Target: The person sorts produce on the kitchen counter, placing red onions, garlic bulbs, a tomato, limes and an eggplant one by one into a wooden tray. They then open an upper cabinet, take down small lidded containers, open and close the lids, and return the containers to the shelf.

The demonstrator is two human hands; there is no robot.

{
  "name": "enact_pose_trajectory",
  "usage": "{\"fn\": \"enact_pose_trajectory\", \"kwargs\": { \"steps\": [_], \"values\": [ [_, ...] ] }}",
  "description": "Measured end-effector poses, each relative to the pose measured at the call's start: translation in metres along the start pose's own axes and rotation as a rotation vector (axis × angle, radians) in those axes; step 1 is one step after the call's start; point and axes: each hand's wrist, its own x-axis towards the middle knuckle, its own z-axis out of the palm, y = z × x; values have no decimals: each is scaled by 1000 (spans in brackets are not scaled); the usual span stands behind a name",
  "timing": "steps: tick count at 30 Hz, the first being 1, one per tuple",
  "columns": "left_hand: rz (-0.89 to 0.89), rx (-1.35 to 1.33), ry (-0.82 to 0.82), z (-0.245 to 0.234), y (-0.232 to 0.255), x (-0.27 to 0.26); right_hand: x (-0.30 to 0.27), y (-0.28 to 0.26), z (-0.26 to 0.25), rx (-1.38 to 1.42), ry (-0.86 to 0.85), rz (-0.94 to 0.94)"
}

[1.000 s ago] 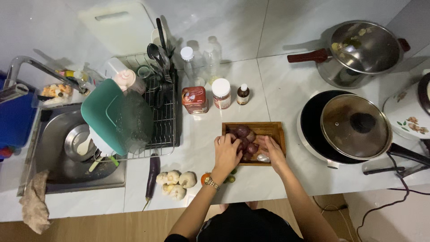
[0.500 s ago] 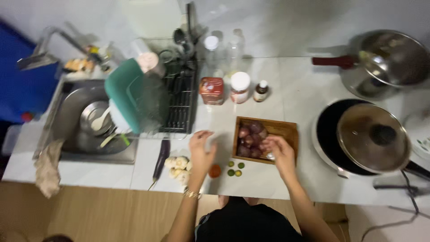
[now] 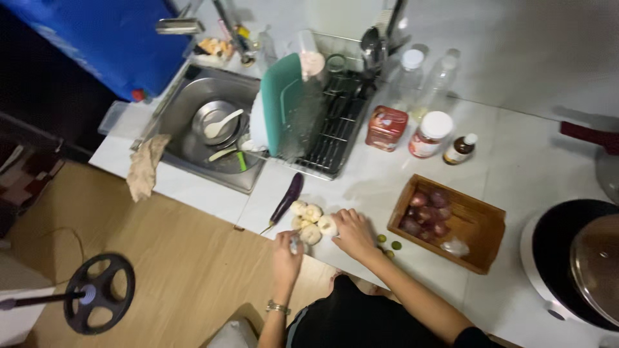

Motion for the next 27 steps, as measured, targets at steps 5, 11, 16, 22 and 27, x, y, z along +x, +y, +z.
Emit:
{"fn": "enact_pose_trajectory", "kwargs": {
  "steps": [5,11,16,22,27],
  "values": [
    [-1,15,24,23,-15,-17,14,-5,19,-171,-63,37],
    [-225,-155,-30,46,-62,-21,13,-5,22,-159,22,-17],
    [-317,-231,-4,54,-90,-22,-9,-14,-22,68,162,-59],
    [-203,-183,75,34,-58,3,-83,48,-132,28,530,333],
    [-132,-226,94,18,-19,26,-122,129,-165,-381,476,543]
  ]
}}
